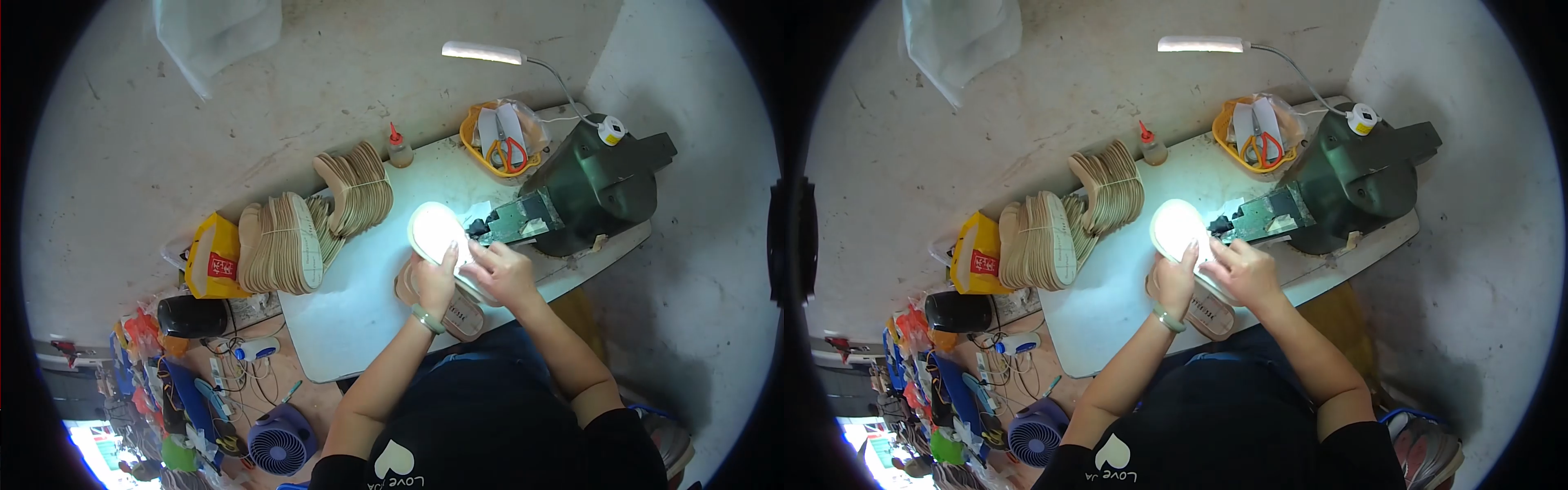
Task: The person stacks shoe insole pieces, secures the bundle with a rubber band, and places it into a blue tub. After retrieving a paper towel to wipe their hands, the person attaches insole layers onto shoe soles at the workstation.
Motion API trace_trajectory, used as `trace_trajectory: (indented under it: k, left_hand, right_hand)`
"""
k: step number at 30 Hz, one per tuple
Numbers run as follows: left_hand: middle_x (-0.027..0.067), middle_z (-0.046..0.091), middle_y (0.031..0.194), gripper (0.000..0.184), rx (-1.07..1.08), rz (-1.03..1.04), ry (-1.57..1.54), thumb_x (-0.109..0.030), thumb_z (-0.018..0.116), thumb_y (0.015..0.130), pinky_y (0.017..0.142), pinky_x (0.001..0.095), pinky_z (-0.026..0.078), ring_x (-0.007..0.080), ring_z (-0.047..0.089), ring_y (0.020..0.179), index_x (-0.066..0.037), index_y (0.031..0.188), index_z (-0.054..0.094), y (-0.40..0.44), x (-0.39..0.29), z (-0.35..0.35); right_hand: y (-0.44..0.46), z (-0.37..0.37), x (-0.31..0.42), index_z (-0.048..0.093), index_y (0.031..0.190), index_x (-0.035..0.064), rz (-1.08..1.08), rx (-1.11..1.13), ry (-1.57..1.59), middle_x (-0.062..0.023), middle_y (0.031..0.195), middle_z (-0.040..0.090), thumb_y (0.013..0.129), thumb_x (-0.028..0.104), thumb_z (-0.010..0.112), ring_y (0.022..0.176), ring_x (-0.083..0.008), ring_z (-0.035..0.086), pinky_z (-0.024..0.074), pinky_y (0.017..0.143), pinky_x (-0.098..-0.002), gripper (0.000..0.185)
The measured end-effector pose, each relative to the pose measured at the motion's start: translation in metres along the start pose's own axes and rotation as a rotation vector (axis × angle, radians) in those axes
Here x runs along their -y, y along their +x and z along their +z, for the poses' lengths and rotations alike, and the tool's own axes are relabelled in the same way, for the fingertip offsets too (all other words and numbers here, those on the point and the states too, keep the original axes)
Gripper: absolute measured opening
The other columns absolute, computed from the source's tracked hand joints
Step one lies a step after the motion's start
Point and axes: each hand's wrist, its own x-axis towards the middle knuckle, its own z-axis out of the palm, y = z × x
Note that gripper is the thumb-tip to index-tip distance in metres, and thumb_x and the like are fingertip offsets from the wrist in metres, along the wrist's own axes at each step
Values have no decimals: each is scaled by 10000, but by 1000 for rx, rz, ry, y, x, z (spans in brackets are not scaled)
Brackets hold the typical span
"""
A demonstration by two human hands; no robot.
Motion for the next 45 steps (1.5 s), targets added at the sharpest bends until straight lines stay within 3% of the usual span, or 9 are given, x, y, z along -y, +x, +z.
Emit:
trace_trajectory:
  k: [1,5,9,15,18,19,23,36,45]
  left_hand:
    - [188,687,1020,345,-22,21,7,-210,653,893,785,341,509,242,669,924,69,1094,622,4,11,8]
    - [191,683,977,361,25,-134,-182,-254,649,902,794,386,494,284,665,908,59,1081,634,21,18,13]
    - [225,646,1085,426,143,-350,-363,-264,637,910,853,410,477,309,643,995,64,1177,589,40,21,5]
    - [264,501,1333,693,-166,546,548,-354,691,851,1087,470,323,382,401,1321,17,1376,433,79,-13,-13]
    - [212,477,1385,604,647,718,686,-390,720,815,1160,454,208,359,280,1407,-41,1281,557,112,-40,-36]
    - [101,591,1247,504,787,827,709,-412,717,808,1111,450,279,337,423,1289,-123,1212,632,122,-40,-37]
    - [33,617,896,264,1003,687,804,-360,658,866,946,415,358,252,522,974,-170,1040,717,131,-52,-38]
    - [144,682,1021,299,624,287,684,-302,565,919,843,429,471,331,630,967,-134,1141,672,66,-45,-43]
    - [172,699,903,369,481,21,516,-309,588,915,734,429,513,343,673,826,-122,1234,599,37,-36,-36]
  right_hand:
    - [-4,2,-14,667,1163,111,-58,24,6,-32,721,592,791,356,753,562,-184,604,492,503,-321,453]
    - [-36,14,-34,584,1171,-38,706,15,1102,-60,868,662,926,291,635,712,-135,637,520,625,-288,413]
    - [-50,5,-23,600,1080,-53,1028,497,1649,-104,870,669,985,288,534,732,-159,635,518,702,-281,359]
    - [-30,27,-4,642,906,-5,1004,426,1519,-61,721,647,983,283,555,596,-105,585,468,564,-231,310]
    - [-15,29,5,643,868,12,1042,369,1451,-35,678,635,971,279,580,532,-77,552,419,499,-206,293]
    - [-10,28,7,644,852,18,1052,354,1426,-26,662,630,967,277,589,511,-69,541,401,478,-198,289]
    - [-3,35,6,653,801,35,1034,289,1344,-19,636,631,959,277,601,477,-60,524,362,450,-190,293]
    - [-2,22,-5,677,792,43,941,272,1205,-16,674,654,954,268,610,511,-45,527,355,462,-182,284]
    - [-38,22,-16,701,916,9,893,328,1209,-22,763,676,961,257,600,626,-54,575,428,563,-198,272]
